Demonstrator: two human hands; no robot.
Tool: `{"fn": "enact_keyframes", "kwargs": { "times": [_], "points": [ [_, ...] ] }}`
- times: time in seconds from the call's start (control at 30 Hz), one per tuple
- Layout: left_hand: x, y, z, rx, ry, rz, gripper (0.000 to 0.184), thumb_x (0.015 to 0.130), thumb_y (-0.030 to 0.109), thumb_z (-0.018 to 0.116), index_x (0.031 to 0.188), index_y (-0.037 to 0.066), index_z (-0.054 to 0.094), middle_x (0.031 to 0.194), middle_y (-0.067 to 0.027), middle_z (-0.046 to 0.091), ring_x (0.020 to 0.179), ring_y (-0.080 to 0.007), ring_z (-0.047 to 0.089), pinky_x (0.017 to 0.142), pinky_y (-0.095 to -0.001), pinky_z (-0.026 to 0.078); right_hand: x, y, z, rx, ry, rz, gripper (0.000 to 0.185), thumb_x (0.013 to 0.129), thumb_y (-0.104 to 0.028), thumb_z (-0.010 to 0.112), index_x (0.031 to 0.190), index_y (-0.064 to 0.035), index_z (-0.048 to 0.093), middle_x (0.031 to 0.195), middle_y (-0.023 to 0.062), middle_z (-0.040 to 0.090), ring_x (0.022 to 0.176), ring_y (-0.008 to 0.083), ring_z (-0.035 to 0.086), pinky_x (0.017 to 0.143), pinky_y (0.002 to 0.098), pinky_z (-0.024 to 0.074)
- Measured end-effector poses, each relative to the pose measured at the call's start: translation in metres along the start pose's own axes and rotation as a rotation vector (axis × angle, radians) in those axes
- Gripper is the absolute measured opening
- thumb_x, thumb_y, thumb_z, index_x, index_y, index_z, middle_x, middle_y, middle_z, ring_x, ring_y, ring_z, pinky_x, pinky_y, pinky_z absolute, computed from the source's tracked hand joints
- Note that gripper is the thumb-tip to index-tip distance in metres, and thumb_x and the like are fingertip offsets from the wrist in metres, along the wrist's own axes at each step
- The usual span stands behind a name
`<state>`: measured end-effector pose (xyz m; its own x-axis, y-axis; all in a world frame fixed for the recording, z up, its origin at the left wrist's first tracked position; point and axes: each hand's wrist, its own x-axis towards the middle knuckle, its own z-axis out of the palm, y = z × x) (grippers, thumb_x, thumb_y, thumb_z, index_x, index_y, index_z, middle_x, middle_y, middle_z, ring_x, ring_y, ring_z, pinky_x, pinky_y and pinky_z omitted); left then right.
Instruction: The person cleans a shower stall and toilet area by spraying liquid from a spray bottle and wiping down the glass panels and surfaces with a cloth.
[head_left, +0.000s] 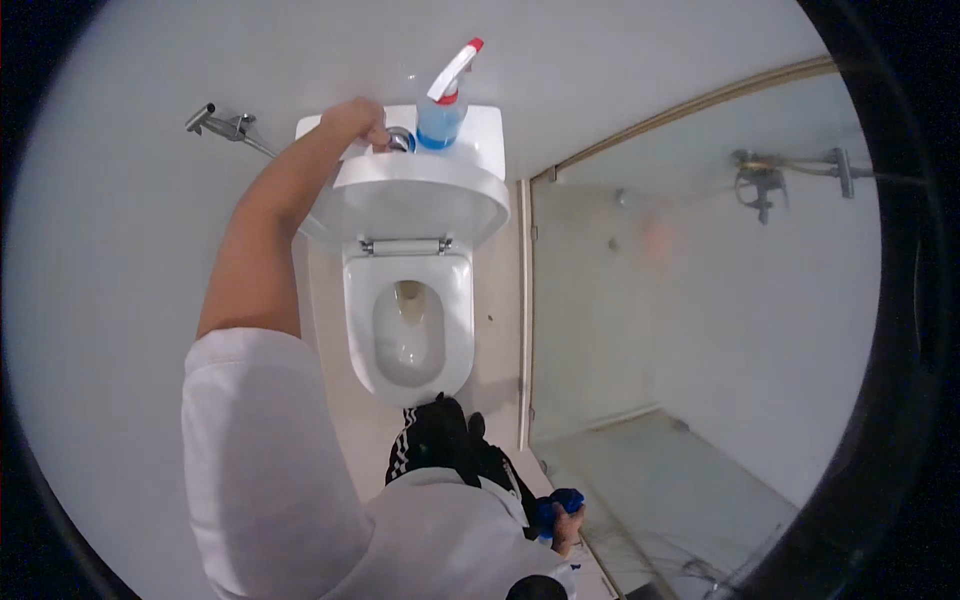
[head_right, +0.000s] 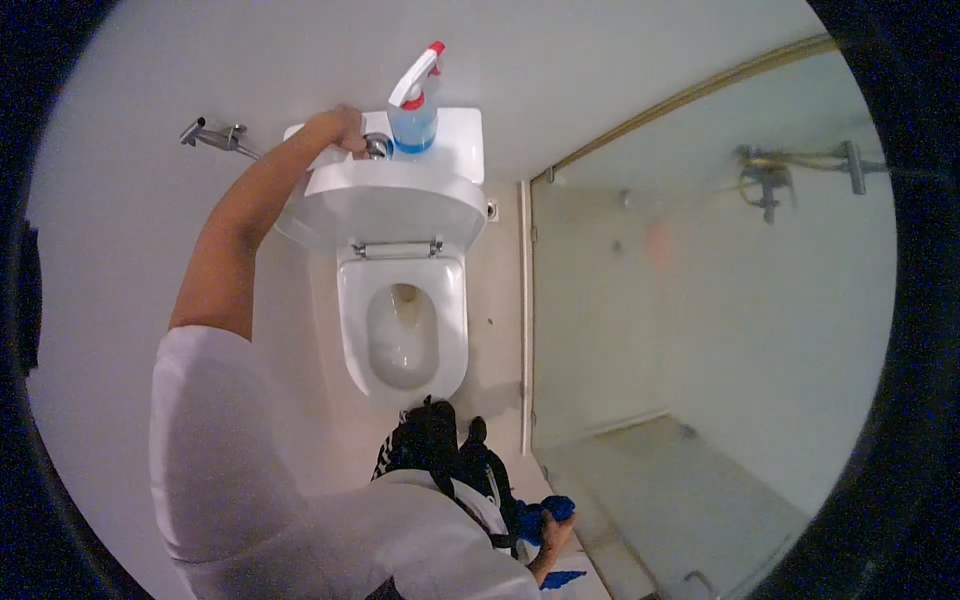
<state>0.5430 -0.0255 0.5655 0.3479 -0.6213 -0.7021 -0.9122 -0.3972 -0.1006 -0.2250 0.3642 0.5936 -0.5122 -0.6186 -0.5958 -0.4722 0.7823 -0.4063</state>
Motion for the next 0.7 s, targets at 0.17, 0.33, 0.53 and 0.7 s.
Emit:
{"fn": "enact_keyframes", "kwargs": {
  "times": [0.17, 0.33, 0.53, 0.7],
  "points": [
    [-0.024, 0.017, -0.012, -0.008, 0.003, -0.171, 0.060, 0.062, 0.033, 0.070, 0.116, 0.011, 0.059, 0.124, -0.0109, 0.053, 0.114, -0.0331, 0.050, 0.092, -0.0577, 0.038, 0.018, 0.030, -0.011, 0.031, -0.008, -0.042, 0.062, 0.060, -0.010, 0.073, 0.113, 0.0063, 0.045, 0.099, 0.0159, 0.057, 0.088, 0.0271, 0.055, 0.084, 0.0364, 0.0431],
    [-0.024, 0.018, 0.002, -0.006, 0.099, -0.182, 0.057, 0.064, 0.032, 0.068, 0.116, 0.009, 0.059, 0.127, -0.0129, 0.049, 0.116, -0.0323, 0.048, 0.094, -0.0559, 0.038, 0.022, 0.051, -0.017, 0.076, 0.046, -0.065, 0.060, 0.060, -0.010, 0.074, 0.111, 0.0037, 0.045, 0.100, 0.0135, 0.057, 0.087, 0.0241, 0.055, 0.083, 0.0340, 0.0430],
    [-0.016, -0.015, -0.010, -0.207, 0.130, 0.141, 0.053, 0.067, 0.034, 0.068, 0.111, 0.004, 0.059, 0.104, -0.0190, 0.061, 0.100, -0.0331, 0.058, 0.086, -0.0408, 0.045, 0.003, 0.017, -0.043, 0.034, 0.017, -0.040, 0.054, 0.065, -0.003, 0.069, 0.114, 0.0030, 0.047, 0.098, 0.0087, 0.059, 0.085, 0.0195, 0.055, 0.081, 0.0311, 0.0441],
    [-0.117, -0.004, -0.017, -0.566, 0.727, 0.196, 0.034, 0.076, 0.028, 0.063, 0.099, 0.004, 0.061, 0.098, -0.0154, 0.063, 0.091, -0.0289, 0.060, 0.081, -0.0353, 0.046, 0.006, -0.032, -0.097, 0.105, -0.010, -0.231, 0.034, 0.069, -0.003, 0.064, 0.102, 0.0033, 0.058, 0.088, 0.0058, 0.062, 0.078, 0.0161, 0.056, 0.079, 0.0294, 0.0445]
  ]
}}
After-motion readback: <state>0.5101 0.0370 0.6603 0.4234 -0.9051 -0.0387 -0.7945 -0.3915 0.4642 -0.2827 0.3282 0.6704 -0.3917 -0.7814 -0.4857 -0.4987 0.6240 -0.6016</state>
